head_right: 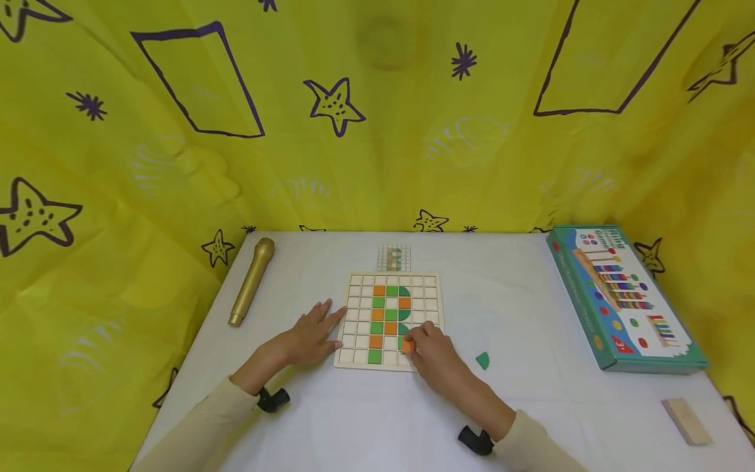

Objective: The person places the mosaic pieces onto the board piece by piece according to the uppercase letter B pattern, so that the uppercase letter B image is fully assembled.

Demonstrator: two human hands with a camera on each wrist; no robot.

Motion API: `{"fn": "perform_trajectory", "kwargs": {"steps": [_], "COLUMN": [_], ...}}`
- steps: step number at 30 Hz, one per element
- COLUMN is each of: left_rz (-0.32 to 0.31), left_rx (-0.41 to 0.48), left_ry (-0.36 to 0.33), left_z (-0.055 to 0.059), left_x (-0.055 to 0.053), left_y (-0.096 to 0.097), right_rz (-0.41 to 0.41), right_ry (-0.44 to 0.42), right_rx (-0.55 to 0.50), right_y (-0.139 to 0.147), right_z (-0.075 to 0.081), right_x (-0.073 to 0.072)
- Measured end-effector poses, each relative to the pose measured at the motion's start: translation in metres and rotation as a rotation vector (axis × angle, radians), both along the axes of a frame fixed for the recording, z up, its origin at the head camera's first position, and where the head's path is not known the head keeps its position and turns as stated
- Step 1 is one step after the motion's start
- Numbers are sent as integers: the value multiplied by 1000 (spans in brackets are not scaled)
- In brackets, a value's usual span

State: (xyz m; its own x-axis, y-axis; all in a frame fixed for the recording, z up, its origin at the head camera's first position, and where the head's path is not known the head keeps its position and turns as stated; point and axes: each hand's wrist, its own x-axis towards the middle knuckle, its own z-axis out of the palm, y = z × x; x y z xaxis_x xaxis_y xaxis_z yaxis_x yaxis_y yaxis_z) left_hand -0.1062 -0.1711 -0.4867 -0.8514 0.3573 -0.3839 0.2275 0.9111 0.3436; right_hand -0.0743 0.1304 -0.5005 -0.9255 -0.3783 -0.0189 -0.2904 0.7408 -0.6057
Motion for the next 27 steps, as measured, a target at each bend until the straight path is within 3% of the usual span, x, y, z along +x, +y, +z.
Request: {"fn": "perform_trajectory", "kwargs": {"steps": [11,17,23,27], "left_rz": [0,-6,-7,-7], "left_rx": [-1,-5,-12,-3], "left_ry": [4,10,12,10], "left_z": [-2,-2,-3,-3], "left_x": [1,1,1,0], "left_y": [0,0,0,0], "right_rz": [119,195,214,179], "right_ry": [212,223,252,175], "right_rx": [23,29,41,64], "right_y": [-22,-21,-17,-5], "right_z": [-7,-5,-4,5], "right_x": [10,11,13,11]}}
